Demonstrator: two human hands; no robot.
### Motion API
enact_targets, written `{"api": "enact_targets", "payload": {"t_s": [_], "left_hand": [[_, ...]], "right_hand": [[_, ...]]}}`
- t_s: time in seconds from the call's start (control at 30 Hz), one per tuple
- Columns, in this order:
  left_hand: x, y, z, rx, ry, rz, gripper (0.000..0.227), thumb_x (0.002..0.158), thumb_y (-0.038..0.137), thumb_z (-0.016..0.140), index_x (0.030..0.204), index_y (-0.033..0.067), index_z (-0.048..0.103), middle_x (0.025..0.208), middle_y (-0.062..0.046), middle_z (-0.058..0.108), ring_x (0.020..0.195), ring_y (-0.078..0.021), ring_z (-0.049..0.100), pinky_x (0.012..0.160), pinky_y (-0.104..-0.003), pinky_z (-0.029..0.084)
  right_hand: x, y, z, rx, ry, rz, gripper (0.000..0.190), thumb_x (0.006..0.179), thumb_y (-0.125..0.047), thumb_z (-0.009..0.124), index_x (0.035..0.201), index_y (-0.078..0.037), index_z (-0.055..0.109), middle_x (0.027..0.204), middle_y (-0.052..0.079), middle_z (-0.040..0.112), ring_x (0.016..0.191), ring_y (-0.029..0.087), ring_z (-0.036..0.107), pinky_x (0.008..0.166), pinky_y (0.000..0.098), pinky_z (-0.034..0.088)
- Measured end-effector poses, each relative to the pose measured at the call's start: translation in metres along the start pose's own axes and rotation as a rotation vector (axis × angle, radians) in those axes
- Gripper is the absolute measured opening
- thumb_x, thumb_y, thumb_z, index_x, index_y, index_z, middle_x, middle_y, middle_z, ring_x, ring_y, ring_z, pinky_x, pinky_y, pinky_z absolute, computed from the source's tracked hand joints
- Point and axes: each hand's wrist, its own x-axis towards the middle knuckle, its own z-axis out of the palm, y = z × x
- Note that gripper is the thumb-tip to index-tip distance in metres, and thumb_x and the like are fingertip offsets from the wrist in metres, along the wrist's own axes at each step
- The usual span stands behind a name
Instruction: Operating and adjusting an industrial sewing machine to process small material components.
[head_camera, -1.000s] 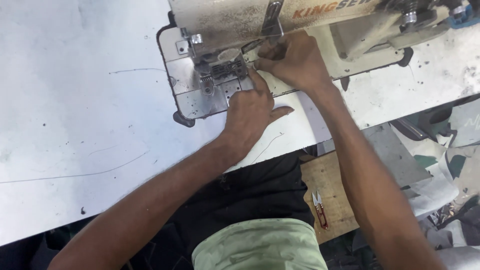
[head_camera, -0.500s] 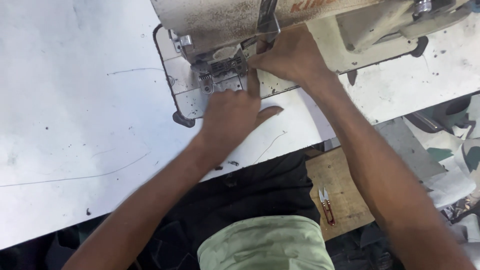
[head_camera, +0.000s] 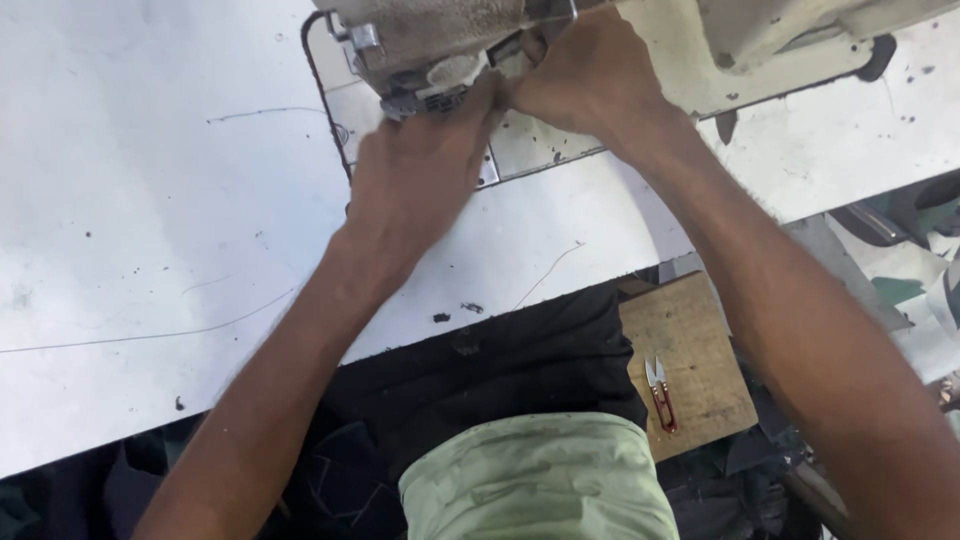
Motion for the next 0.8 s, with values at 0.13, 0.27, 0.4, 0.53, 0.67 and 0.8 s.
{"api": "enact_targets", "payload": {"t_s": [0.13,0.27,0.4,0.53,0.67,0.8], "left_hand": [[0.0,-0.01,0.005,0.255,0.017,0.081,0.031,0.107,0.028,0.068,0.133,0.0108,0.07,0.068,-0.012,0.07,0.054,-0.026,0.069,0.041,-0.037,0.053],[-0.002,-0.021,0.005,0.247,-0.01,0.092,0.043,0.104,0.042,0.071,0.131,0.0087,0.07,0.065,-0.007,0.069,0.048,-0.0202,0.066,0.039,-0.034,0.051],[-0.001,-0.018,0.006,0.197,0.175,0.201,0.052,0.101,0.048,0.069,0.138,0.0123,0.066,0.077,-0.006,0.072,0.059,-0.0187,0.068,0.046,-0.032,0.051],[0.001,-0.017,0.008,0.237,0.032,0.138,0.042,0.105,0.042,0.071,0.137,0.0135,0.069,0.058,-0.002,0.066,0.044,-0.0137,0.062,0.042,-0.031,0.051],[0.002,-0.019,0.012,0.256,0.086,0.173,0.04,0.103,0.04,0.071,0.134,0.0145,0.07,0.064,-0.001,0.068,0.048,-0.0132,0.064,0.044,-0.031,0.052],[0.001,-0.021,0.015,0.312,0.035,0.183,0.039,0.104,0.038,0.071,0.133,0.0133,0.07,0.059,0.0,0.066,0.044,-0.0131,0.062,0.041,-0.03,0.052]], "right_hand": [[-0.004,-0.002,0.002,-0.034,0.063,-0.145,0.044,0.078,-0.043,0.083,0.085,-0.002,0.068,0.076,0.013,0.069,0.071,0.027,0.069,0.069,0.0403,0.057],[-0.017,-0.024,-0.014,-0.074,0.006,-0.137,0.035,0.075,-0.034,0.081,0.081,-0.005,0.061,0.073,0.012,0.067,0.067,0.027,0.066,0.065,0.0424,0.055],[-0.004,-0.002,-0.001,-0.024,0.041,-0.223,0.027,0.082,-0.029,0.074,0.089,-0.005,0.064,0.078,0.011,0.068,0.07,0.025,0.068,0.065,0.0412,0.055],[-0.007,-0.009,-0.002,-0.087,0.056,-0.217,0.036,0.085,-0.037,0.078,0.095,-0.004,0.069,0.08,0.012,0.069,0.072,0.024,0.068,0.066,0.0386,0.055],[-0.009,-0.011,-0.002,-0.136,-0.01,-0.17,0.035,0.094,-0.037,0.07,0.091,-0.002,0.07,0.077,0.012,0.07,0.071,0.024,0.069,0.067,0.0392,0.056],[-0.007,-0.009,0.004,-0.284,-0.033,-0.183,0.047,0.098,-0.05,0.069,0.092,-0.004,0.071,0.073,0.013,0.07,0.07,0.023,0.069,0.067,0.0401,0.055]]}}
